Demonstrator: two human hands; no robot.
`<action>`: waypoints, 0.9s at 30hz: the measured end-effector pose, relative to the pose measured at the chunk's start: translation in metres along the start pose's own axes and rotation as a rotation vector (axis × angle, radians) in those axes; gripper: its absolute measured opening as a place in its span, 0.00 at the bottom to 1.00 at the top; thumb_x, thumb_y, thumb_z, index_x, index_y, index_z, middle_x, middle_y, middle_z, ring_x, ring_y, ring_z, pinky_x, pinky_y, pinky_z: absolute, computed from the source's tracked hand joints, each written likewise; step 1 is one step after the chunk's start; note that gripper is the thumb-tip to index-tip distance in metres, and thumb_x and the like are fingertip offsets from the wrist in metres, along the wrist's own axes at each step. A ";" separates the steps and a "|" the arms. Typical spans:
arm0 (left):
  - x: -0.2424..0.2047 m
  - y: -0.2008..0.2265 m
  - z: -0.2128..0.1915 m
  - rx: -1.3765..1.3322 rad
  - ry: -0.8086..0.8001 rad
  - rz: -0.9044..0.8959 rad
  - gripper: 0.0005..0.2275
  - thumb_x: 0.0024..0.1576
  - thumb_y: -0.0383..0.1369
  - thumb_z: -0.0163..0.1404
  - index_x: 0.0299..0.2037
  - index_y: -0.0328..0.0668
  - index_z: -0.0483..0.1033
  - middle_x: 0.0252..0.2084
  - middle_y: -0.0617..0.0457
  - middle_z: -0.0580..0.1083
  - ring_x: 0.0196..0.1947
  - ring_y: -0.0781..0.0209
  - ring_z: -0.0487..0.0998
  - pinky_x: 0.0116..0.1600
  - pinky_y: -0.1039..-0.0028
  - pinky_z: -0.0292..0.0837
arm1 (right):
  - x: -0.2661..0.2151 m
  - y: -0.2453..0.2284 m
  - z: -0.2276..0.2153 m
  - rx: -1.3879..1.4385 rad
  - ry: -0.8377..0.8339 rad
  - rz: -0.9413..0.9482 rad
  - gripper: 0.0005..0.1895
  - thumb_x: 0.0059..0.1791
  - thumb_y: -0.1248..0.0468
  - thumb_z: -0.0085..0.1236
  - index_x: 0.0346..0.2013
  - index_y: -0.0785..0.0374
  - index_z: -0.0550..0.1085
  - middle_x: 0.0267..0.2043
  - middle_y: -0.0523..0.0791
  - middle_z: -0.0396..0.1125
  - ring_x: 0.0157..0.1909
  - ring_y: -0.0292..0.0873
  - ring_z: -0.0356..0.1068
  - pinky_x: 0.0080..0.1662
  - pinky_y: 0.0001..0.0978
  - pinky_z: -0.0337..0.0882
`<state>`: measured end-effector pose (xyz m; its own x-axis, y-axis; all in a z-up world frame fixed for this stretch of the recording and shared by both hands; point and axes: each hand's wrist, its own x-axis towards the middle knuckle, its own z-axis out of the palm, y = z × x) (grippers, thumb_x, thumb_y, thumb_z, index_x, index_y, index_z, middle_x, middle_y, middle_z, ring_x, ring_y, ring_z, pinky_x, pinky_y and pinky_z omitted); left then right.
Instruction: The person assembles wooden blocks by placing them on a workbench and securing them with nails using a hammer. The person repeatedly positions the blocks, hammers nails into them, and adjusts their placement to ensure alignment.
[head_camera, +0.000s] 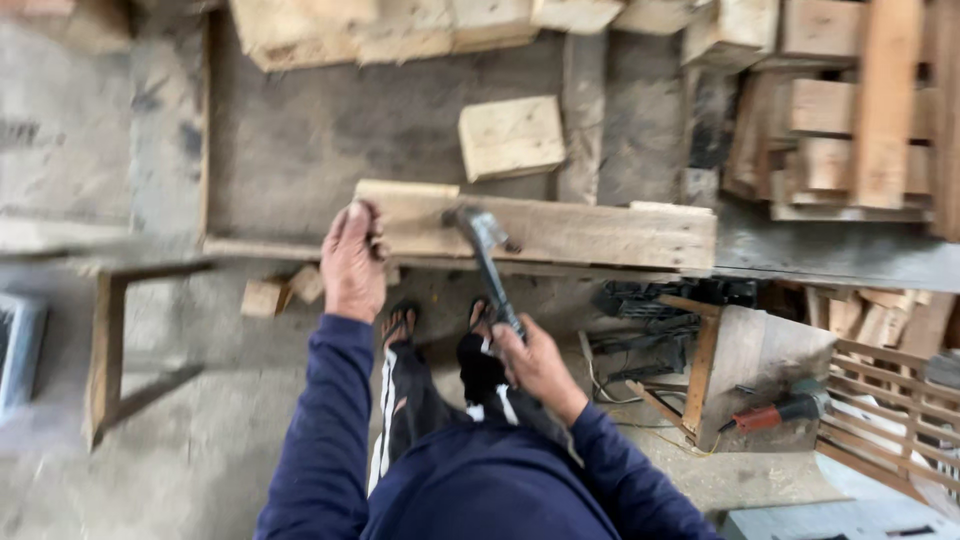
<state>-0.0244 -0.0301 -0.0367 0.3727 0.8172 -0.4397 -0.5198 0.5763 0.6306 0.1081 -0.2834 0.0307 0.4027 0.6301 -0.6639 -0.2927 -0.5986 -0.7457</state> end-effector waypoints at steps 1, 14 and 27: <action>-0.009 -0.002 0.000 0.039 0.055 -0.023 0.06 0.65 0.34 0.53 0.44 0.42 0.80 0.32 0.61 0.75 0.25 0.75 0.69 0.26 0.83 0.62 | -0.007 0.000 -0.004 -0.006 0.013 0.034 0.15 0.54 0.54 0.54 0.40 0.64 0.68 0.20 0.40 0.61 0.17 0.33 0.59 0.20 0.27 0.60; 0.007 0.004 -0.005 0.900 -0.083 0.538 0.07 0.59 0.27 0.60 0.44 0.33 0.80 0.37 0.50 0.79 0.35 0.64 0.78 0.43 0.77 0.74 | 0.012 0.019 -0.011 -0.099 0.067 -0.017 0.20 0.52 0.49 0.57 0.41 0.63 0.66 0.22 0.40 0.60 0.18 0.33 0.60 0.22 0.26 0.62; 0.016 -0.006 -0.022 1.010 -0.222 0.698 0.09 0.55 0.22 0.59 0.45 0.37 0.81 0.44 0.47 0.79 0.43 0.54 0.81 0.48 0.71 0.77 | -0.009 0.021 0.047 -0.111 0.101 0.017 0.17 0.53 0.51 0.56 0.41 0.64 0.69 0.18 0.41 0.59 0.16 0.33 0.59 0.21 0.27 0.60</action>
<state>-0.0322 -0.0201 -0.0618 0.4278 0.8710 0.2416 0.1272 -0.3227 0.9379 0.0577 -0.2779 0.0182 0.4855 0.5698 -0.6631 -0.2046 -0.6633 -0.7198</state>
